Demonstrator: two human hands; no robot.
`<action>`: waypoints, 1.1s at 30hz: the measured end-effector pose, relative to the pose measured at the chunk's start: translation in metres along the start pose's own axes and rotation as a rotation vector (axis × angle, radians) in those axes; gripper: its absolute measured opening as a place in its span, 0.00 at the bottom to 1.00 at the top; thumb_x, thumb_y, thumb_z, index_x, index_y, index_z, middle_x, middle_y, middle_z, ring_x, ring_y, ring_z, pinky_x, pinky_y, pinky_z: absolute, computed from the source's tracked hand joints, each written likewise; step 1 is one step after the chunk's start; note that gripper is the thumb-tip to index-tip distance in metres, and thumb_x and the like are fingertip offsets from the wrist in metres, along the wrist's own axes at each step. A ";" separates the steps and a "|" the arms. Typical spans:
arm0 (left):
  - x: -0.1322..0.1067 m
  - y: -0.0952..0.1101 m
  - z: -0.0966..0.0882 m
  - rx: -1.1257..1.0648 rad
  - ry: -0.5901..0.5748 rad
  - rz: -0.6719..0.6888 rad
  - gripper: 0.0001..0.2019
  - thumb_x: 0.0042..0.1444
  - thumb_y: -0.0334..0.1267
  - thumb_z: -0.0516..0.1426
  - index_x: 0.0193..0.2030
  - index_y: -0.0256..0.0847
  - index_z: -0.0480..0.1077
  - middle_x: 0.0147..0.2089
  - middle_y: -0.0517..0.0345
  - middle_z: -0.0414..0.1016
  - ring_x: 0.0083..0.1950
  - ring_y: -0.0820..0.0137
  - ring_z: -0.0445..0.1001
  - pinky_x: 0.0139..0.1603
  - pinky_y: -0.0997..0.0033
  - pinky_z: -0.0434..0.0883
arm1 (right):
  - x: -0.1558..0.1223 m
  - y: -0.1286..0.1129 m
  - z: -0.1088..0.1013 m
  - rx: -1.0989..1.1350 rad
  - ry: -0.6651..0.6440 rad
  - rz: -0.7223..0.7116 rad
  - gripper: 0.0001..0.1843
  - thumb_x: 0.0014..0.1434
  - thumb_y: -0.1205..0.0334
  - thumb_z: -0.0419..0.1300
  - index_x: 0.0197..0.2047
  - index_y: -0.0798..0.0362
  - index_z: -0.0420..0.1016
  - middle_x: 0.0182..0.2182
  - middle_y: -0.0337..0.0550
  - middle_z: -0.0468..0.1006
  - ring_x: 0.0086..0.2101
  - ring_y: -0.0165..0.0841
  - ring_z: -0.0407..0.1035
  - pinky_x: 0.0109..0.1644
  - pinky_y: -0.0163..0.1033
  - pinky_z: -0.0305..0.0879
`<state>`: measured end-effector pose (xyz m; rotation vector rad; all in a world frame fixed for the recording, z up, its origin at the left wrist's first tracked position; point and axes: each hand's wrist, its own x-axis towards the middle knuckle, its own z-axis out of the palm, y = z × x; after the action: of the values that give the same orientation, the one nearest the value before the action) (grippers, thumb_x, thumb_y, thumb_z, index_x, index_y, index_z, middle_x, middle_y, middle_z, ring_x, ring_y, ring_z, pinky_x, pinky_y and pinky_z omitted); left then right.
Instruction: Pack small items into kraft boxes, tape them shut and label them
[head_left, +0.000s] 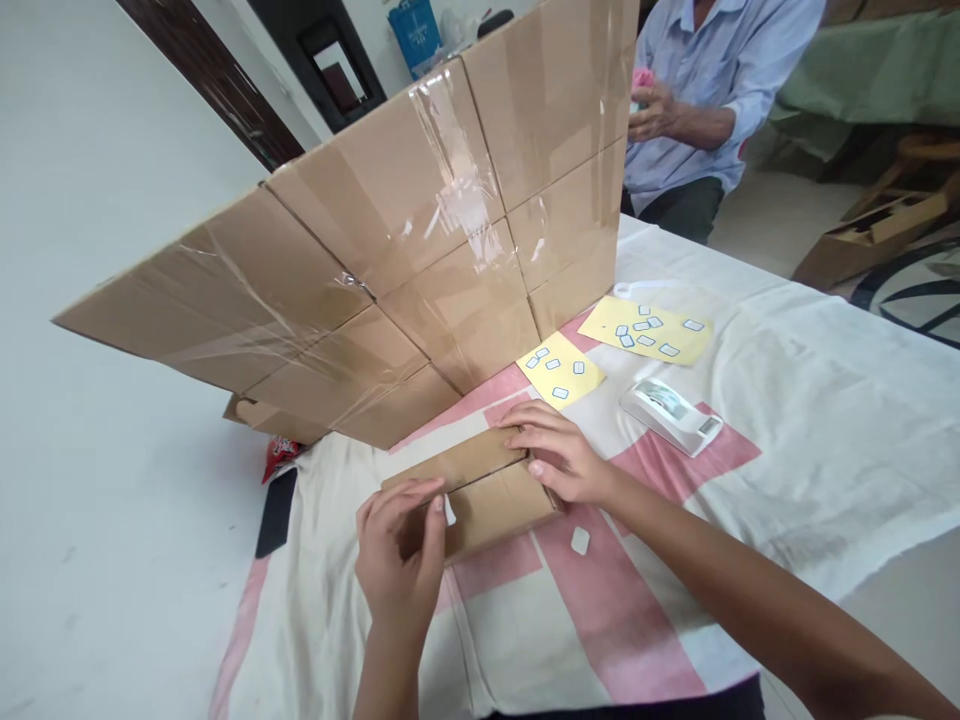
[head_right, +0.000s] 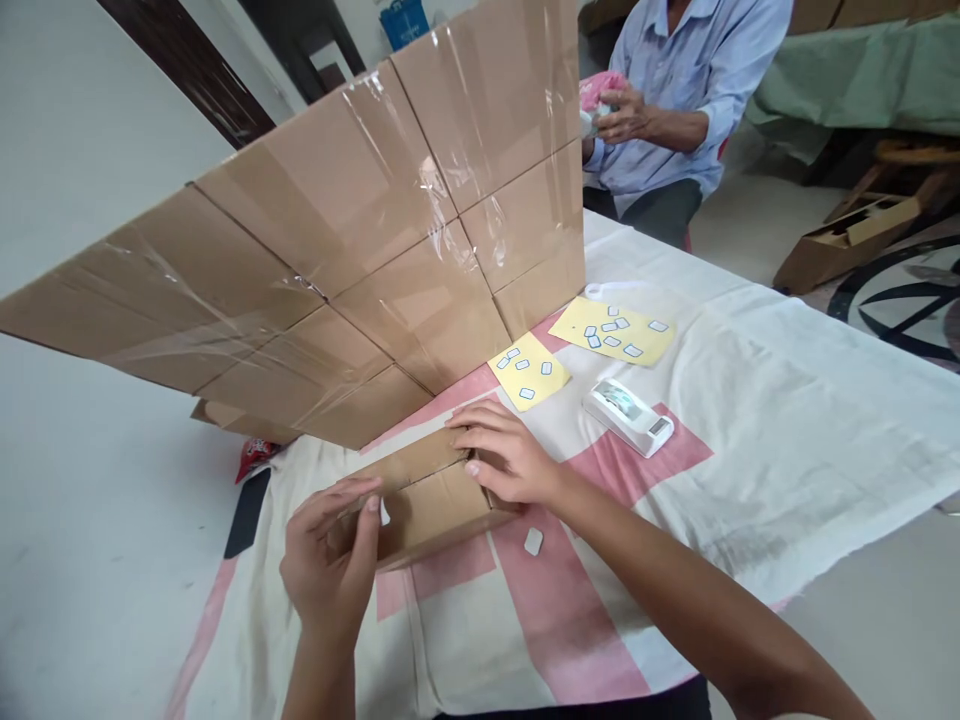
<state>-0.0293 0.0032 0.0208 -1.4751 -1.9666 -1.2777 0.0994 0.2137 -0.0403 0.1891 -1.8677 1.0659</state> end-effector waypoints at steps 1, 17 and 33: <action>-0.001 0.000 0.000 -0.030 0.008 -0.020 0.14 0.58 0.25 0.62 0.47 0.42 0.67 0.41 0.56 0.81 0.46 0.64 0.80 0.52 0.55 0.72 | 0.000 0.000 0.000 -0.003 -0.001 0.001 0.16 0.69 0.52 0.54 0.52 0.49 0.76 0.53 0.54 0.77 0.54 0.46 0.69 0.58 0.60 0.65; 0.001 -0.003 0.003 0.014 -0.086 0.018 0.08 0.67 0.29 0.52 0.50 0.43 0.66 0.46 0.53 0.75 0.50 0.67 0.76 0.49 0.63 0.74 | 0.002 -0.003 -0.003 -0.034 -0.031 0.029 0.14 0.69 0.54 0.54 0.52 0.48 0.75 0.53 0.53 0.77 0.53 0.46 0.69 0.57 0.58 0.66; 0.000 0.008 0.004 -0.020 -0.414 0.034 0.08 0.67 0.26 0.51 0.41 0.44 0.67 0.44 0.54 0.81 0.45 0.70 0.80 0.42 0.71 0.77 | 0.003 -0.006 -0.006 -0.058 -0.088 0.063 0.15 0.70 0.56 0.53 0.55 0.50 0.74 0.55 0.54 0.75 0.54 0.45 0.68 0.57 0.57 0.66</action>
<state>-0.0217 0.0071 0.0223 -1.8969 -2.1671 -1.0409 0.1048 0.2151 -0.0335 0.1468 -1.9930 1.0590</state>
